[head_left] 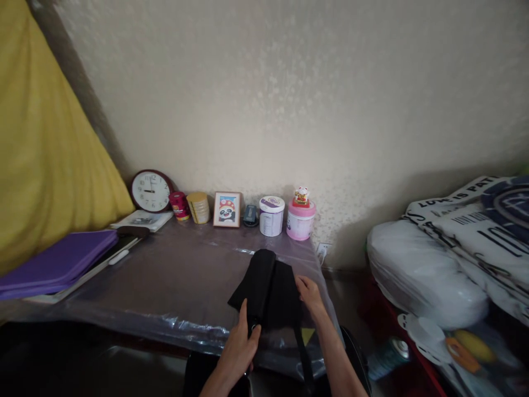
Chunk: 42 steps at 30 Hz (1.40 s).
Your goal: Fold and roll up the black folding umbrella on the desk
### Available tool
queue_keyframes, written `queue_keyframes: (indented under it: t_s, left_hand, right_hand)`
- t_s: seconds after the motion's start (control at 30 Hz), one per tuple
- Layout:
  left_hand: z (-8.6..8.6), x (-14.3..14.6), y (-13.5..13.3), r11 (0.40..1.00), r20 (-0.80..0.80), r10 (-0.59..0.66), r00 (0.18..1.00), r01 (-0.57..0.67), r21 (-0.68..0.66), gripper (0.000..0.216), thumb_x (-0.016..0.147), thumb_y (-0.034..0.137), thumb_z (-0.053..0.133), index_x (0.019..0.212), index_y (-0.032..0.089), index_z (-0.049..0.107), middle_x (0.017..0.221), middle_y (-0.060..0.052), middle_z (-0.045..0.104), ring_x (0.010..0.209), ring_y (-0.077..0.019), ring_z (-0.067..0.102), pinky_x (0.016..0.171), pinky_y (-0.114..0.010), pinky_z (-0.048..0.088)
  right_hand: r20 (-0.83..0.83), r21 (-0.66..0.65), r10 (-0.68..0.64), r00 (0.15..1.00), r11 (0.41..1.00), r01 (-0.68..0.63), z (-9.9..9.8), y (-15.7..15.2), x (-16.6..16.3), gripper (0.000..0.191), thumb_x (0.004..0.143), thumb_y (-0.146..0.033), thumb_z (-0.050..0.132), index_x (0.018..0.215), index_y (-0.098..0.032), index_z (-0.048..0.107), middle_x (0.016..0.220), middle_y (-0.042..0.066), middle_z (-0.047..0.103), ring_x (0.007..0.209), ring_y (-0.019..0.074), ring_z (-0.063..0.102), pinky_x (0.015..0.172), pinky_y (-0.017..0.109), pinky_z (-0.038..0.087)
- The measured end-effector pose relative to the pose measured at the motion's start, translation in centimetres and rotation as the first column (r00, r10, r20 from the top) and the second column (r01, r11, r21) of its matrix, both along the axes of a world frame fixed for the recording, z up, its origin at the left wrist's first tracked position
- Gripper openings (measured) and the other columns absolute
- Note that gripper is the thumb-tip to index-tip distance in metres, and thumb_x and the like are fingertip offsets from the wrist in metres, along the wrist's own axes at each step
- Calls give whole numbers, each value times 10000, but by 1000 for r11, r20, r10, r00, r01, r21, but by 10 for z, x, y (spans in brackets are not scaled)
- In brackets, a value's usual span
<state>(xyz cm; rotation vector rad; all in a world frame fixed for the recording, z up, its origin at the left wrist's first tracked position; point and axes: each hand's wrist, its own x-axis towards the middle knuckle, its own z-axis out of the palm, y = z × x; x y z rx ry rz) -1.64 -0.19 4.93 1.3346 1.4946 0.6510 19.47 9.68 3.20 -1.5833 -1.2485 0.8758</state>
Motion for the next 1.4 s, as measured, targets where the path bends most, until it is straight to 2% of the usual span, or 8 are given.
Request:
queue_keyframes:
  t_s: [0.13, 0.33, 0.47, 0.57, 0.63, 0.8, 1.0, 1.4]
  left_hand:
    - [-4, 0, 1, 1000, -1, -7, 1000, 7, 25, 673, 862, 345, 314, 1374, 189, -94, 684, -19, 623, 315, -88, 482, 321, -190, 367]
    - [-1, 0, 1, 997, -117, 9, 993, 1, 79, 662, 853, 334, 349, 1380, 182, -20, 883, -72, 662, 416, -90, 554, 460, -194, 422]
    - [3, 1, 0, 999, -79, -3, 997, 6, 44, 663, 859, 333, 318, 1375, 190, -72, 985, -105, 638, 396, -80, 549, 403, -179, 389]
    - [1, 2, 0, 999, -60, -10, 998, 12, 37, 657, 863, 357, 297, 1375, 200, -85, 914, -93, 651, 355, -96, 528, 361, -199, 373]
    - [-1, 2, 1, 998, -88, -8, 996, 13, 60, 654, 863, 348, 304, 1378, 191, -67, 922, -90, 655, 429, -118, 576, 435, -219, 422]
    - [-2, -1, 2, 993, -182, 18, 983, 4, 121, 663, 843, 297, 376, 1387, 139, 31, 1079, -103, 617, 899, -173, 615, 773, -251, 435]
    - [3, -3, 1, 995, -220, -11, 975, 33, 97, 661, 849, 292, 357, 1386, 126, 9, 1030, -111, 639, 830, -187, 635, 747, -270, 436]
    - [-4, -2, 4, 989, -333, -49, 942, 93, 117, 666, 850, 270, 350, 1381, 80, -4, 1154, -151, 574, 1020, -191, 567, 839, -252, 392]
  right_hand:
    - [61, 3, 4, 998, 1000, -4, 4, 3, -5, 438, 751, -492, 396, 850, -145, 644, 658, 30, 626, 559, 146, 547, 441, 218, 389]
    - [255, 148, -26, 967, 989, -12, -5, 14, -13, 320, 742, -413, 425, 712, -175, 637, 714, 67, 655, 713, 204, 592, 660, 294, 436]
    - [243, 176, -10, 970, 984, -34, -3, 20, -17, 275, 732, -369, 443, 767, -174, 634, 742, 59, 665, 721, 204, 597, 681, 304, 444]
    - [192, 215, 34, 981, 974, -76, 5, 23, -24, 304, 740, -374, 437, 831, -159, 633, 795, 61, 669, 739, 193, 599, 697, 298, 448]
    - [136, 229, 71, 988, 968, -101, 12, 25, -31, 319, 735, -386, 449, 840, -148, 634, 790, 63, 669, 723, 189, 597, 689, 294, 451]
    - [10, 205, 103, 995, 973, -103, 27, 31, -52, 335, 731, -403, 474, 870, -144, 634, 732, 39, 664, 669, 173, 589, 594, 260, 449]
    - [90, 192, 53, 995, 979, -69, 34, 43, -80, 300, 734, -352, 502, 897, -133, 628, 695, 20, 654, 651, 153, 586, 561, 232, 430]
    - [359, 9, 86, 929, 995, -96, 38, 40, -112, 317, 786, -248, 493, 1064, -108, 559, 798, 86, 682, 811, 196, 624, 659, 241, 406]
